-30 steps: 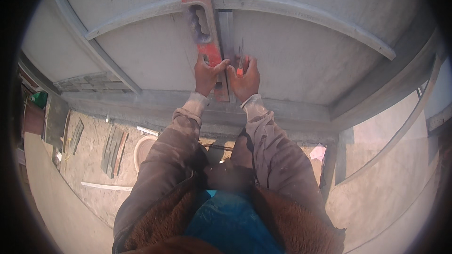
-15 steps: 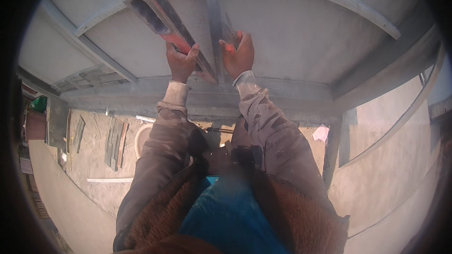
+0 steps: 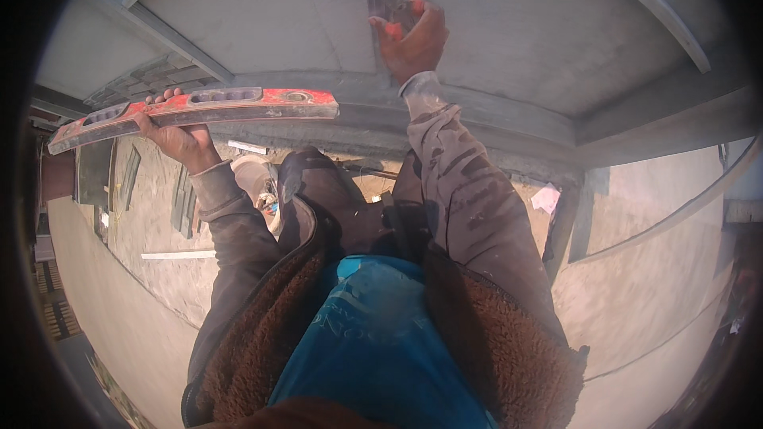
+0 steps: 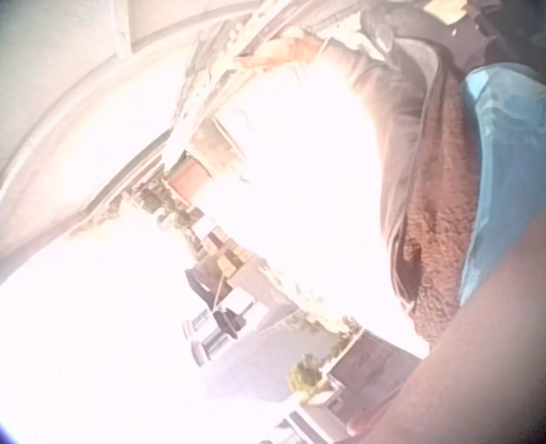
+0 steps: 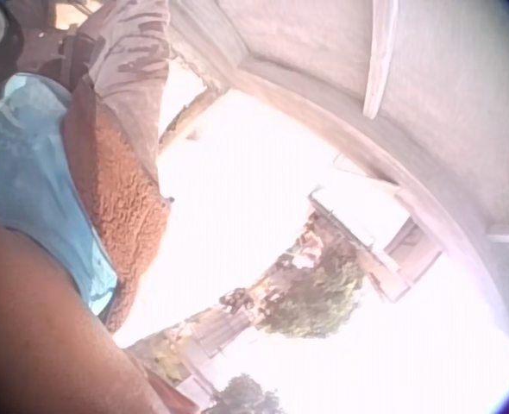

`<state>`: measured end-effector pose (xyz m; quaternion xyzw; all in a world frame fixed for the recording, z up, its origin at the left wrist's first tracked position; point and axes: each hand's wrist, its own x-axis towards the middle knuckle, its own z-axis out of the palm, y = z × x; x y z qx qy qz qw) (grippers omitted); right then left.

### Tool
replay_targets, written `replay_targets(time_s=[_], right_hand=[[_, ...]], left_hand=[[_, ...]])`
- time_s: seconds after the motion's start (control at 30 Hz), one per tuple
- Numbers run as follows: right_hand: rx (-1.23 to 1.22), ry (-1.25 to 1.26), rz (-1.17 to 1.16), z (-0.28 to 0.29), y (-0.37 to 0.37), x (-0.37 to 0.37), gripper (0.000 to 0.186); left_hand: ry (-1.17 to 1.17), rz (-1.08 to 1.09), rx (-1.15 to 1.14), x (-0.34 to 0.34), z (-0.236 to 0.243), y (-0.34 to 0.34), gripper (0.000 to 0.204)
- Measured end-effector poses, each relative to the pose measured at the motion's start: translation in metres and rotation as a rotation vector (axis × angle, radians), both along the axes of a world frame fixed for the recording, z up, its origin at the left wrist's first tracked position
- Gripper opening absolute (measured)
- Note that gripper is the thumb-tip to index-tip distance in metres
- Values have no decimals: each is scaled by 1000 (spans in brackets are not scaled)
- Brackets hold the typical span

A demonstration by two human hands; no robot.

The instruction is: The person uses tin snips to cut a metal profile into short segments while seated on the ground. They repeatedly cut the profile, place pieces aside, and briefly use a spirit level to check alignment on the ceiling.

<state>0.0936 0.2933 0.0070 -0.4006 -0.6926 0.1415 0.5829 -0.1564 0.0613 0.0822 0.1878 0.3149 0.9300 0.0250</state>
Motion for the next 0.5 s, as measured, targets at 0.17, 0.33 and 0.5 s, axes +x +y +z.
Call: replay_targets(time_s=[0.17,0.33,0.5], right_hand=[[24,-23,-42,-7,-1,-5,70],[-72,70,28,-2,-2,-14,59],[-141,116,62,11,-12,-19,51]], left_hand=[[-147,-66,12,-22,-31,-15,29],[-147,-181,55,-37,-42,-17,45],[-524,-334,142,-80,-59,-11,57]])
